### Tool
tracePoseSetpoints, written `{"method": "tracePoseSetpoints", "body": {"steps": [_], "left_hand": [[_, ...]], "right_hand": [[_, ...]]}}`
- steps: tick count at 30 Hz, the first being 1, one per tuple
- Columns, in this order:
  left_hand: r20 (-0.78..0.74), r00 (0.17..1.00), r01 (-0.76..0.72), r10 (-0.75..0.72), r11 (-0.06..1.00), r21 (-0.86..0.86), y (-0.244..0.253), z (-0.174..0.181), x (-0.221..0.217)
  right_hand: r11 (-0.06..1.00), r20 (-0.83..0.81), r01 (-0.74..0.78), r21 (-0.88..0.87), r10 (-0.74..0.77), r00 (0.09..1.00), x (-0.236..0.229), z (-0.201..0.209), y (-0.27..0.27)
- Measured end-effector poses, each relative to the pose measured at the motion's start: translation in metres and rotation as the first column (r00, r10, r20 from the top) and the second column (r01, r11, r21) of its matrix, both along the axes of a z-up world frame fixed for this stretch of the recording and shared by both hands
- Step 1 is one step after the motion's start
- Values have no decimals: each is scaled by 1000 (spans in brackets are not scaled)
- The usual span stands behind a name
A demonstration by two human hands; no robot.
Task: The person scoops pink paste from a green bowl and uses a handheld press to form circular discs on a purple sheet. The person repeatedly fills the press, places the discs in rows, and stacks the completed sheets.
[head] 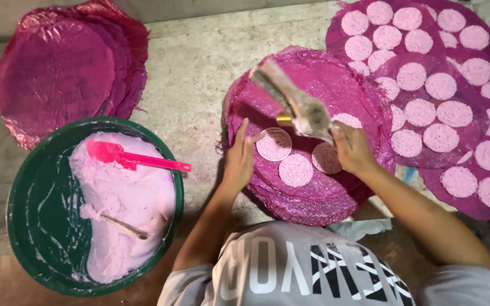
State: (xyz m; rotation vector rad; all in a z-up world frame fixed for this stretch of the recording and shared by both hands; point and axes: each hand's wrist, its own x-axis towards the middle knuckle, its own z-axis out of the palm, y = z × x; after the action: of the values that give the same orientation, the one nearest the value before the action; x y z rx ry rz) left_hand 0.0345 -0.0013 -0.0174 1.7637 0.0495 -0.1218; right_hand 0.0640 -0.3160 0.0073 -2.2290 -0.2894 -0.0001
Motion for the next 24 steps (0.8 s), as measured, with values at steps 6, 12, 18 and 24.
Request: {"method": "tracePoseSetpoints", "body": {"steps": [6,12,18,24], "left_hand": [[352,914,44,-203,911,410,1,32,-4],[165,881,261,-444,745,613,-11,29,25],[184,881,246,-436,754,609,-9,21,22],[144,932,182,-333,772,609,-10,69,49]], "right_hand": [[904,-41,75,422,-64,997,-41,4,-5],[752,-64,186,633,-188,980,-80,-18,-14],[727,-121,347,593,-345,931,-112,-36,-52],[685,-86,307,661,-337,938,-119,-42,-74]]}}
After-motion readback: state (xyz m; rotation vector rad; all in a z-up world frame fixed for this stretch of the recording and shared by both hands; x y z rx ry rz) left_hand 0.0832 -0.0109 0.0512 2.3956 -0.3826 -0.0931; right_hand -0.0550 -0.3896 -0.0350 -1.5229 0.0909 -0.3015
